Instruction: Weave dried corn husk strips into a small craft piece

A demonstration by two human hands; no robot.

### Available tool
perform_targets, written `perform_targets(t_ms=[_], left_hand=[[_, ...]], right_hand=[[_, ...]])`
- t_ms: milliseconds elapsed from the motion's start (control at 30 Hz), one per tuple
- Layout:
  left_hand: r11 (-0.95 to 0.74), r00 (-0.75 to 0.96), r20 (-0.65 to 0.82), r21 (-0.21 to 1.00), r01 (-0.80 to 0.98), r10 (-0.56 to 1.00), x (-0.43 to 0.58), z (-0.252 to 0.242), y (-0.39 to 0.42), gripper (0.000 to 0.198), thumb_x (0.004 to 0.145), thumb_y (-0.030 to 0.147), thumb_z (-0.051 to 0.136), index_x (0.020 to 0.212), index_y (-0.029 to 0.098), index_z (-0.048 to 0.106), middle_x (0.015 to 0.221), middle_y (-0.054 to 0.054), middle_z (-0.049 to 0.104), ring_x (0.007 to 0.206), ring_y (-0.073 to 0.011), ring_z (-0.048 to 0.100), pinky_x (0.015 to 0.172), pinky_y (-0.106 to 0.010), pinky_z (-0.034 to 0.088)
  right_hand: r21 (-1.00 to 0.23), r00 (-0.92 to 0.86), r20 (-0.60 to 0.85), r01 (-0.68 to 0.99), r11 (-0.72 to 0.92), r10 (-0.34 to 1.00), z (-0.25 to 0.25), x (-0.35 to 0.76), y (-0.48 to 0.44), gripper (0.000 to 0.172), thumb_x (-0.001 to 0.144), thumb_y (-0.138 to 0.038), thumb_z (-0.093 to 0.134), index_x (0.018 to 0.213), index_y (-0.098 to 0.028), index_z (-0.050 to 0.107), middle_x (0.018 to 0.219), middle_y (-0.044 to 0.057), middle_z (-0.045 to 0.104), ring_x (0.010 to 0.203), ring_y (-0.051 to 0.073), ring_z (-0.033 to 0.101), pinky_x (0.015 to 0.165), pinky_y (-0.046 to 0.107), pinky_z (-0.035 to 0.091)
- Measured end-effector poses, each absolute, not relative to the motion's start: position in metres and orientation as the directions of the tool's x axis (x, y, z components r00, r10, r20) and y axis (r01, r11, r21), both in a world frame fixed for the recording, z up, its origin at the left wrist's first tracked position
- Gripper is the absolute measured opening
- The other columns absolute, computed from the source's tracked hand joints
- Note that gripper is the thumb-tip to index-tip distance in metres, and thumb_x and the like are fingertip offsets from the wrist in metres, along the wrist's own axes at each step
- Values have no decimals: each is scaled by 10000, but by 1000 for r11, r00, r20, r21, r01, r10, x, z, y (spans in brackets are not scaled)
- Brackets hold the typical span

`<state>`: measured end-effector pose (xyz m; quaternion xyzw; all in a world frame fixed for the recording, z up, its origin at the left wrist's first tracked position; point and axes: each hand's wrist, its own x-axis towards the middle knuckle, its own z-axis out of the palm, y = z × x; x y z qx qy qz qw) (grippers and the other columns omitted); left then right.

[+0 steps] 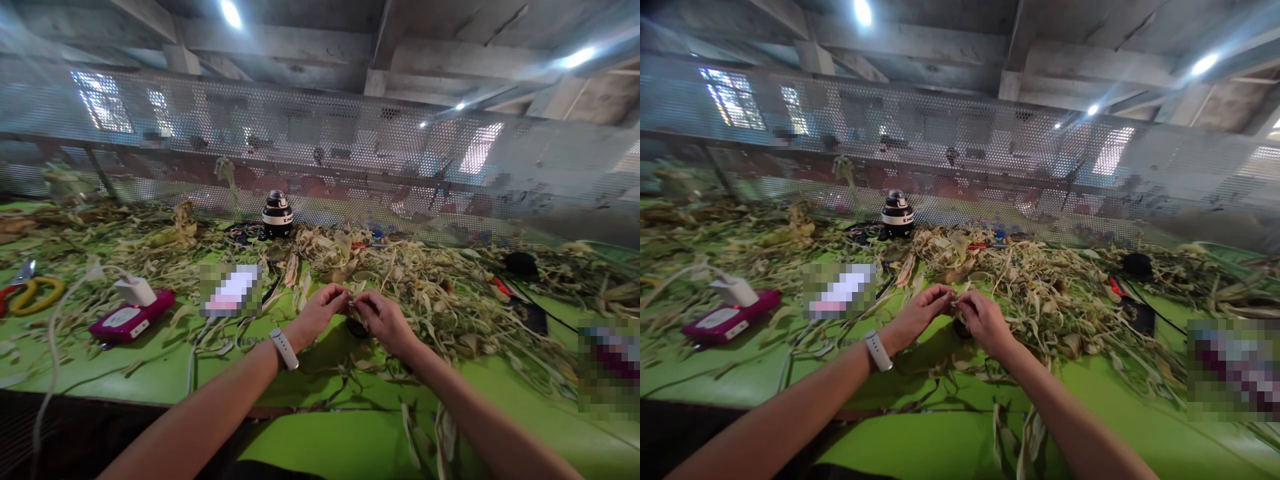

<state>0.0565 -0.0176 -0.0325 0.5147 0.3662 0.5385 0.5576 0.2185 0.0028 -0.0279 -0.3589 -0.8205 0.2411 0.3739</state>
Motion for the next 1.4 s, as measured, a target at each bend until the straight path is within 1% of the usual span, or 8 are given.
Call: perform_targets(t_ms=[133,233,433,600,700,867,1200,1400], left_hand=[[-92,167,149,947,-308,975,56,-36,-16,212,731,362,632,833,182,587,756,16,541,684,-99,487,702,-224,408],[-67,182,138,935,-348,974,55,-39,-15,188,726,341,642,818,186,590,773,13,528,683,-95,480,693,-219,408],[-101,132,159,927,-362,978,57,-37,-17,219,713,369,649,825,196,572,762,26,518,674,-95,477,697,-227,413],[-151,92,194,924,-352,977,59,-36,-19,259,715,397,647,856,199,558,737,40,505,663,-90,465,676,-217,404],[-176,130,222,939,-295,966,57,-33,-21,246,746,402,619,862,194,560,742,37,510,680,-92,473,697,-223,401],[-198,142,224,965,-173,964,55,-27,-25,297,701,385,674,897,204,543,740,32,514,719,-111,499,713,-239,408],[-250,157,265,962,-107,951,54,-35,-18,302,735,388,623,942,186,536,777,1,537,742,-128,509,743,-268,420],[-235,113,246,967,-103,963,56,-34,-17,268,728,380,625,878,186,518,760,1,545,727,-131,523,725,-267,433]], right_hand=[[-850,-424,333,252,463,842,-33,216,6,195,846,-377,478,777,-198,512,549,-50,483,426,98,451,426,212,362],[-934,-432,251,128,334,866,-33,213,6,254,806,-447,516,756,-201,482,465,-82,449,367,83,411,385,204,337],[-978,-409,185,14,209,894,-28,209,3,381,696,-548,612,733,-187,498,414,-79,499,349,78,425,388,209,352],[-993,-398,113,-75,90,910,-28,208,2,398,643,-523,682,723,-171,514,413,-82,495,349,58,406,379,185,323],[-995,-406,62,-91,27,912,-28,208,1,406,629,-513,701,720,-164,516,410,-90,470,344,42,368,363,167,276],[-997,-392,48,-72,21,919,-25,209,-1,409,619,-508,710,731,-161,524,470,-93,449,351,29,324,349,166,238],[-997,-362,-38,-46,-59,931,-23,211,-2,421,609,-512,713,750,-158,533,510,-84,476,358,23,315,346,164,216],[-999,-366,-25,-23,-36,930,-22,210,-1,451,613,-547,690,768,-169,499,530,-61,542,326,26,333,327,164,204]])
